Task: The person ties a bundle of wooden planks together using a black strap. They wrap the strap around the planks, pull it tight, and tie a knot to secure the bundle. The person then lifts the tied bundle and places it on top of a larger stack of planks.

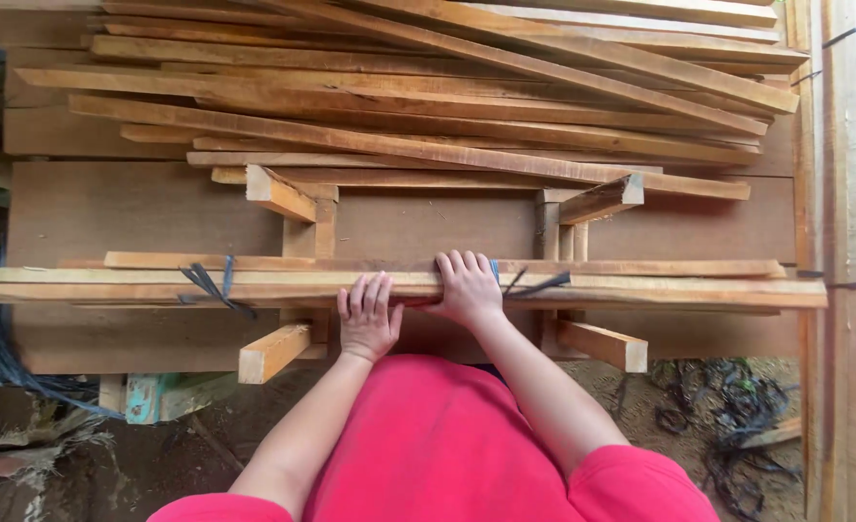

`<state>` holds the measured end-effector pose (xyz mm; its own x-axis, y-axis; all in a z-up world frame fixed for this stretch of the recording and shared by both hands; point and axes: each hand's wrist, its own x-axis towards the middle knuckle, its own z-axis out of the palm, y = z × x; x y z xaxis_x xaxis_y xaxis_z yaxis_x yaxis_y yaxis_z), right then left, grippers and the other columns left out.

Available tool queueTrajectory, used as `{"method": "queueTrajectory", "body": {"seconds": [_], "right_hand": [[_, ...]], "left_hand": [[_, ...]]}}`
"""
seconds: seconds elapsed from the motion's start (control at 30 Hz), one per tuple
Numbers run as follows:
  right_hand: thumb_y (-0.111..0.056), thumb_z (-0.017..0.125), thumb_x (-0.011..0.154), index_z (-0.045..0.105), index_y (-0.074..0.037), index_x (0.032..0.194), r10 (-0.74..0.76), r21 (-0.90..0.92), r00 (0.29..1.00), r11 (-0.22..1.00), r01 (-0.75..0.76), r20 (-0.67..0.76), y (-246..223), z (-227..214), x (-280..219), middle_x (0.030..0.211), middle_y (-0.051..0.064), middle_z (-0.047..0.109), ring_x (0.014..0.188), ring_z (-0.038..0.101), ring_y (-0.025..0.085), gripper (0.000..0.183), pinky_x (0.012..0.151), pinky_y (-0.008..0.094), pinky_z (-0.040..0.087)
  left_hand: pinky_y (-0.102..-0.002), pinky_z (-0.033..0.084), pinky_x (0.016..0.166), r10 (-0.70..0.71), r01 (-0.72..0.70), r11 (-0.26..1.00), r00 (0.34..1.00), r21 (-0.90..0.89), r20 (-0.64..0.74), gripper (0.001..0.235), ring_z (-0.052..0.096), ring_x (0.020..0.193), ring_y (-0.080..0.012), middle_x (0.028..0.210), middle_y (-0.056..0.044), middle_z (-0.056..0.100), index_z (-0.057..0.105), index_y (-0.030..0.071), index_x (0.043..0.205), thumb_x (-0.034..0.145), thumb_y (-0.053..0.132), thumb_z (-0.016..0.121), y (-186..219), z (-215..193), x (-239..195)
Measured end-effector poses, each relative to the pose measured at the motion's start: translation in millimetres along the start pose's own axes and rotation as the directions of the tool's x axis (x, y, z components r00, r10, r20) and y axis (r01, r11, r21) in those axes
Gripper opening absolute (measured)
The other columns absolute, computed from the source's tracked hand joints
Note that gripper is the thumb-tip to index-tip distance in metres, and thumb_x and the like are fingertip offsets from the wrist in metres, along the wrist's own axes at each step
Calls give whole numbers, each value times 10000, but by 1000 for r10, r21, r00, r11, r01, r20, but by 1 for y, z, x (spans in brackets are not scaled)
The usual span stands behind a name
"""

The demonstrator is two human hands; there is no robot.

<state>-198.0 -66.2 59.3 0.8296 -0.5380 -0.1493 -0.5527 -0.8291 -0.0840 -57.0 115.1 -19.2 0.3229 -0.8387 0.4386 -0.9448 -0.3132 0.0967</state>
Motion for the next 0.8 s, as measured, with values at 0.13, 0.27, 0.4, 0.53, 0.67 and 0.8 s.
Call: {"method": "queueTrajectory", "body": {"seconds": [0.13,0.27,0.4,0.53,0.67,0.8], "right_hand": [[-787,756,496,527,-157,1327,10,13,998,1000,-9,-66,-4,17,-10,1096,48,587,1079,555,247,1067,1019,412,398],[-763,744,527,563,-160,1283,12,-23,986,1000,-16,-164,-7,3,-7,1063,40,606,1043,588,230,983,994,389,423],[-737,768,546,542,-196,1310,34,-11,998,999,-34,-53,-10,-6,-15,1121,2,604,1100,574,203,963,1016,369,414],[-742,795,518,507,-224,1352,-14,-35,986,999,20,164,17,-3,2,1174,-22,608,1137,591,192,1024,957,357,472],[-734,775,516,552,-198,1181,-15,-1,986,1000,15,168,25,17,8,1051,-3,633,1002,675,236,882,813,390,534],[-739,772,485,562,-190,1118,-34,-9,989,999,35,141,17,15,0,1014,0,644,958,706,246,864,763,390,573]], "left_hand": [[-499,157,1245,51,-52,999,998,13,41,724,358,1475,-255,1567,-10,460,485,217,1507,839,458,627,-5,-26,2],[-483,228,1166,32,-29,999,976,-18,216,865,396,1382,-229,1500,23,477,489,234,1485,697,449,774,-14,-32,22],[-573,93,1246,-68,44,998,782,54,619,1123,166,1541,-337,1667,-50,271,305,174,1589,684,498,886,-19,-48,58],[-598,186,1214,-36,27,999,678,24,734,1127,343,1443,-296,1514,-8,451,383,198,1528,574,456,924,-37,-25,82],[-507,374,1041,74,-91,996,652,-19,755,941,563,1200,-270,1267,-1,625,524,214,1369,534,478,867,-57,-7,89],[-493,457,905,148,-158,985,605,-64,783,969,596,1126,-288,1138,-16,703,648,205,1176,373,697,875,-72,21,84]]}}
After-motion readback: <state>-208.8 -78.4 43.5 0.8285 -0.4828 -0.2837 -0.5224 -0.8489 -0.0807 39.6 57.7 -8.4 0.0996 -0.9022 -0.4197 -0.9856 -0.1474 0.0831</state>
